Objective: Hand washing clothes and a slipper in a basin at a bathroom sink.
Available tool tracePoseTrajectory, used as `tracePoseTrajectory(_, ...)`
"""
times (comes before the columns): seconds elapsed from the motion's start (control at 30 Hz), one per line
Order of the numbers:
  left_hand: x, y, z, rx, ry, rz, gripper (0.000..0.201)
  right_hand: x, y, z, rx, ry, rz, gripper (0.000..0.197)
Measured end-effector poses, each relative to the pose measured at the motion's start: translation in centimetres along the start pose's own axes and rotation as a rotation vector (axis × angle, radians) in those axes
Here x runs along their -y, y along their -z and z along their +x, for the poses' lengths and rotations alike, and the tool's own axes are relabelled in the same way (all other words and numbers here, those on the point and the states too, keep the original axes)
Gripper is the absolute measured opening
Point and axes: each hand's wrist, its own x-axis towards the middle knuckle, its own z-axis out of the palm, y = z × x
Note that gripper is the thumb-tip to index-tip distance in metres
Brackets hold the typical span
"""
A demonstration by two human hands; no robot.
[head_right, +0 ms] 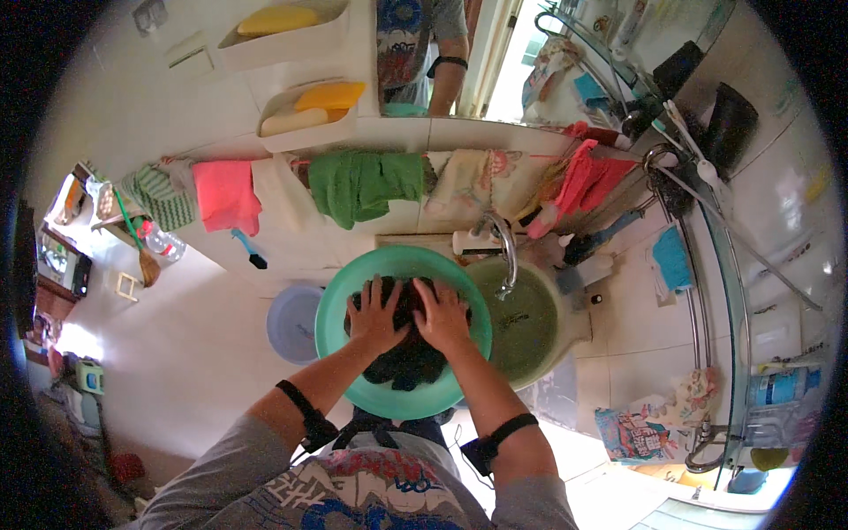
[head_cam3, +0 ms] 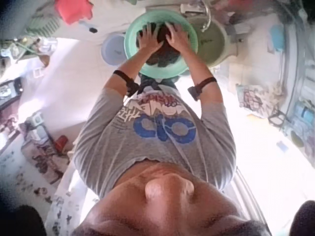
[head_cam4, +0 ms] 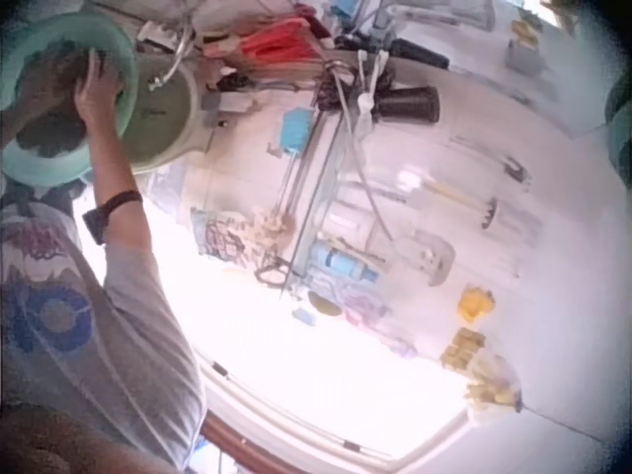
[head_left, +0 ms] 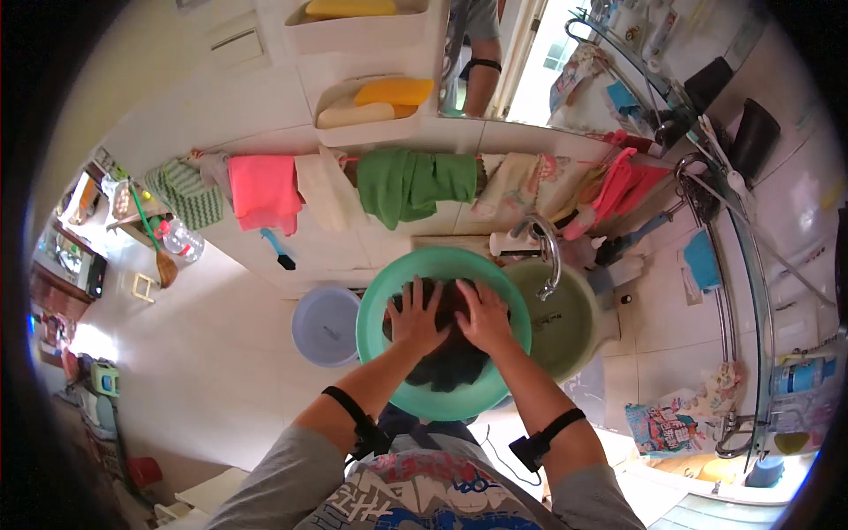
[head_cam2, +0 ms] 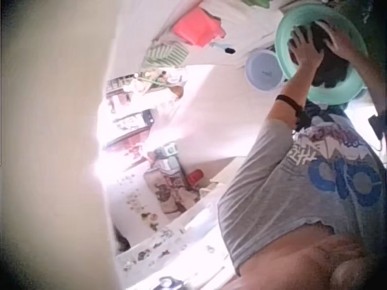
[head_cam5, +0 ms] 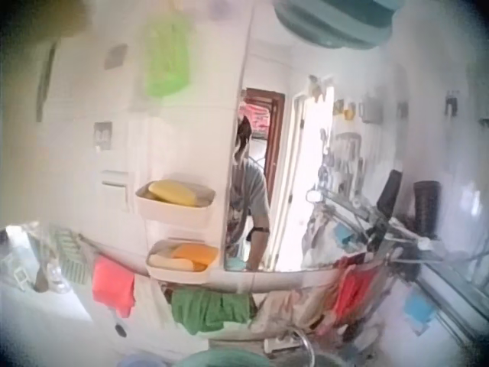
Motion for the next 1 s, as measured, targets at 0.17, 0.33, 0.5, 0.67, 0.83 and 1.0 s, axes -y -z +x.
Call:
tracePoseTrajectory(0.17,-1.1,-2.7,0.3,0.017,-0.009,0.042,0.082,0.4,-3.5,-0.2,0.257,-0.070,-0.241,0.072)
tracePoseTrajectory(0.33,-0.5,-4.3,1.4,0.065,-0.012,0.050,0.076,-0.1,-5.8,-0.1,0.277,-0.149,-0.237,0.072)
tracePoseTrajectory(0.5,0.3,-6.8,2.1,-0.007,-0.045,0.085,0.066,-1.0,-7.9,0.0,0.310,-0.199,-0.238,0.074)
tracePoseTrajectory(0.67,1.2,-9.6,2.9,0.076,-0.077,0.076,0.056,-2.2,-10.7,0.2,0.410,-0.232,-0.119,0.056)
tracePoseTrajectory(0.83,1.8,-12.2,3.3,0.074,-0.079,0.053,0.050,-3.9,-14.7,-1.3,0.105,-0.102,-0.212,0.043)
tracePoseTrajectory(1.0,2.0,-10.7,3.2,0.103,-0.158,0.082,0.049,-3.8,-14.7,-0.9,0.139,0.026,-0.262,0.040)
